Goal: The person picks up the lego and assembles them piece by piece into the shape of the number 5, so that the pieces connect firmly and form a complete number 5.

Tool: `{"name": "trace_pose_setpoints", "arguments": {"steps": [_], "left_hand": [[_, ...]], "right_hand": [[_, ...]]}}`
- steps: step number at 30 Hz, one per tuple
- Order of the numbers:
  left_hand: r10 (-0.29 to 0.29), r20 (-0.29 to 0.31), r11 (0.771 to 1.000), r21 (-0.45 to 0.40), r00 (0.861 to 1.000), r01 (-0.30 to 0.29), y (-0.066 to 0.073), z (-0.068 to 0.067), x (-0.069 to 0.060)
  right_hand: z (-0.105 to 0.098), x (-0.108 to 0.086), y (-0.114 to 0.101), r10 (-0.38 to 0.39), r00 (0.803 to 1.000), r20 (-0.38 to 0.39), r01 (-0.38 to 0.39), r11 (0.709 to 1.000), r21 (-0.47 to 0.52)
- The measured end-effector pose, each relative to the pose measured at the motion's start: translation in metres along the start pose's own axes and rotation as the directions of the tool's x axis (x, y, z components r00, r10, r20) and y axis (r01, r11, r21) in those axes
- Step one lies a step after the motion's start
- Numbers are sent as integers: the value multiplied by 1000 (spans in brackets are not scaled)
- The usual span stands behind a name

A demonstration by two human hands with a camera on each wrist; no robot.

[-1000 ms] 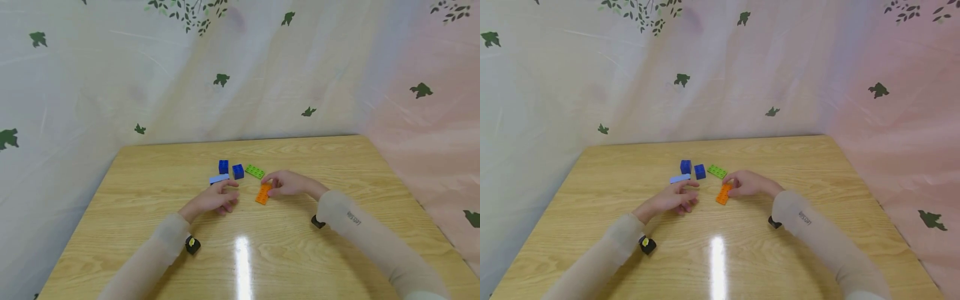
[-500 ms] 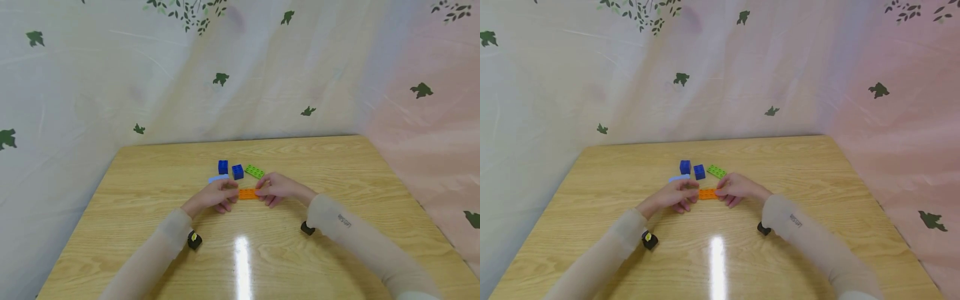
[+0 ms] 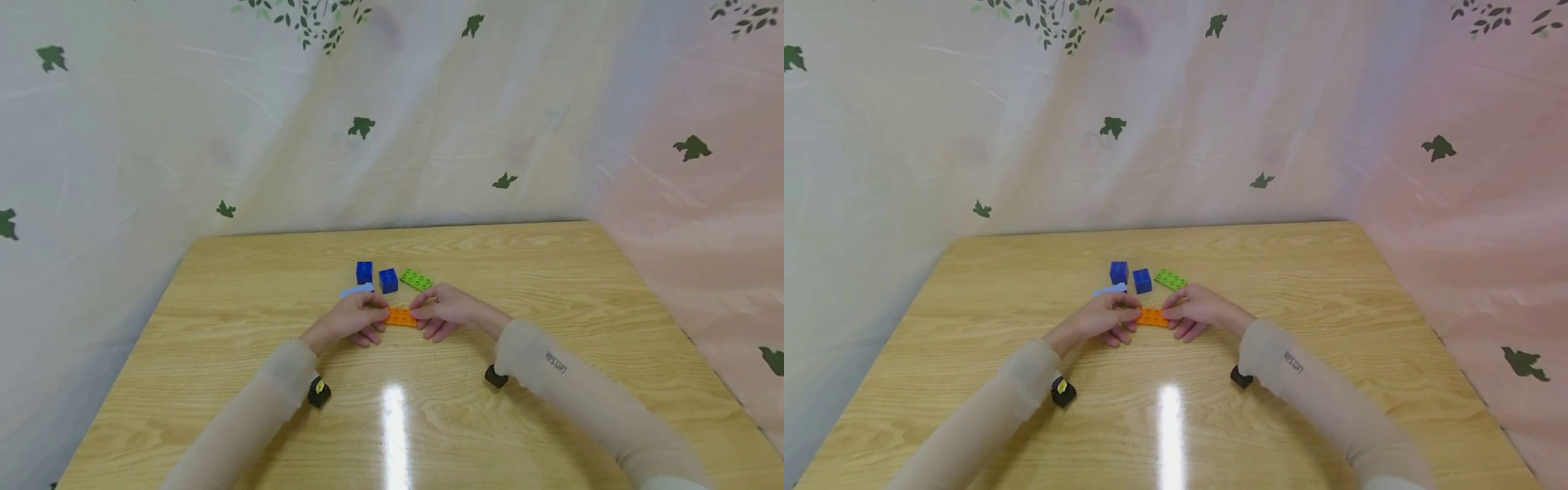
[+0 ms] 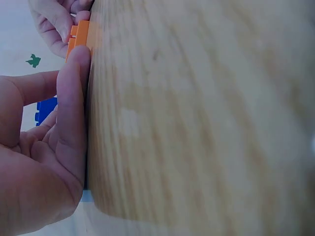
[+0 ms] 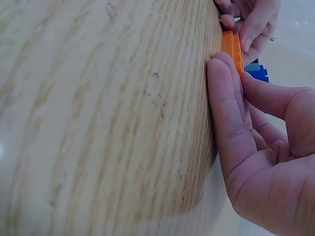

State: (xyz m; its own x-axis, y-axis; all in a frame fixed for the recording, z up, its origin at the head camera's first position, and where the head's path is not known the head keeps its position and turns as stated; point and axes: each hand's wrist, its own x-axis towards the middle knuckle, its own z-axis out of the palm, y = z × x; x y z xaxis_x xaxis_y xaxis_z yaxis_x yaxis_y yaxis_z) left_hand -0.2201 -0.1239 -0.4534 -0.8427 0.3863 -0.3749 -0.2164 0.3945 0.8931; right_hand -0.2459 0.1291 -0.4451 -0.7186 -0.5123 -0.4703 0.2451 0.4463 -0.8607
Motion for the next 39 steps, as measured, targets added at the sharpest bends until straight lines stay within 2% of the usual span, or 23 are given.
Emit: {"name": "trace_pose_setpoints", "arguments": {"steps": [12, 21, 29, 35, 39], "left_hand": [[-43, -17, 997, -66, 999, 42, -2, 1, 4], [-42, -29, 997, -72, 999, 40, -5, 2, 7], [-44, -27, 996, -82, 999, 41, -2, 0, 5], [-43, -22, 996, -85, 999, 41, -2, 0, 3], [-42, -25, 996, -82, 999, 40, -3, 1, 3]], "right_hand": [[1, 1, 2, 6, 1000, -11, -5, 999, 34], [1, 0, 1, 2, 1000, -8, -2, 999, 38], [0, 1, -1, 22, 1000, -12, -22, 999, 49], [1, 0, -2, 18, 1000, -12, -18, 1000, 21], [2, 0, -7, -35, 998, -60, 31, 998, -62]]}}
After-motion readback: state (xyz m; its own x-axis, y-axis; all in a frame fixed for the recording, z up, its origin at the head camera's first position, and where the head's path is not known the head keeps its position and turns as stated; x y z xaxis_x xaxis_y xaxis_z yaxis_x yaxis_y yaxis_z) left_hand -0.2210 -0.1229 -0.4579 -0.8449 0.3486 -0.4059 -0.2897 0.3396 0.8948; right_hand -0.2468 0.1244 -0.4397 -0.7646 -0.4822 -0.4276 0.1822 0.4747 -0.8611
